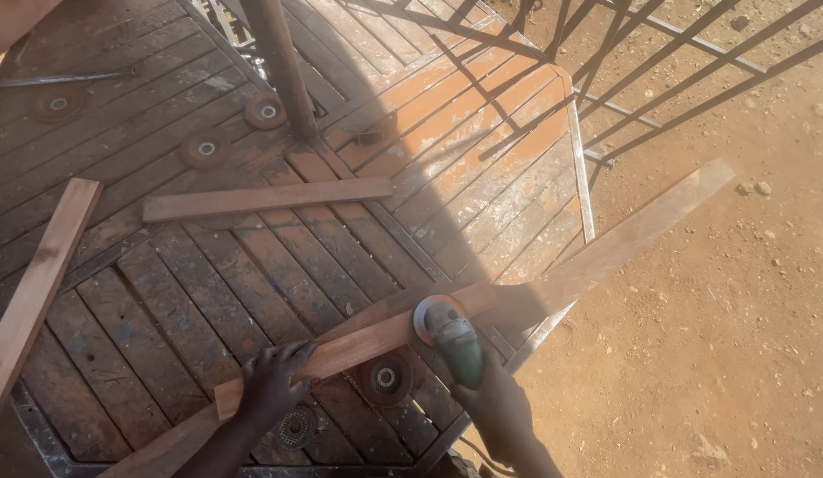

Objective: Sanding a curved wooden component using an angle grinder with a sanding disc on a metal workbench.

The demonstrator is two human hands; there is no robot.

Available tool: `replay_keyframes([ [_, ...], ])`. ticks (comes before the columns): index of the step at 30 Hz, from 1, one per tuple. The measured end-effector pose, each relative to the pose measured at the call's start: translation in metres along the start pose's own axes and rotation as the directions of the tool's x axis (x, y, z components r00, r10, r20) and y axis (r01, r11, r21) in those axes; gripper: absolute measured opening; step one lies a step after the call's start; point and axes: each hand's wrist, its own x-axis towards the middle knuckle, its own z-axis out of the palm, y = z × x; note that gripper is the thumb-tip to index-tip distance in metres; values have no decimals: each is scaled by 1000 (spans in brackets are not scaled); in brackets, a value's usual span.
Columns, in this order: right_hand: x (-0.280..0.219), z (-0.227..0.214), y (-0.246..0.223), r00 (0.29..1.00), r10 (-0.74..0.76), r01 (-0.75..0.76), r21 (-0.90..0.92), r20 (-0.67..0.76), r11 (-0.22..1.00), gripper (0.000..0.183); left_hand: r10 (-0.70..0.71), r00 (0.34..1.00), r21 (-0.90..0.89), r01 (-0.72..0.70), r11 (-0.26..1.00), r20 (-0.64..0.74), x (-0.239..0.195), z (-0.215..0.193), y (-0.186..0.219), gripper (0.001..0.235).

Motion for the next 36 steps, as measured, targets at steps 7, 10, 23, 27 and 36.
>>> replay_keyframes([
  [7,-6,-85,1,960,268,-235,295,-77,926,34,5,1000,-29,-5,1000,-6,-3,-2,4,70],
  [10,-9,-91,5,940,325,-272,352,-99,896,39,6,1000,-9,-7,1000,-30,-1,2,3,73],
  [23,-56,-29,-33,940,314,-236,415,-130,879,39,-111,981,-111,94,989,-156,-64,1,-64,87],
  [27,-72,0,-59,966,238,-192,329,-104,924,61,-25,973,-242,-32,970,-228,-61,15,-76,73],
  [36,-83,130,-89,959,-272,280,-149,74,948,52,-42,983,-270,-9,963,-181,-62,16,-79,71],
])
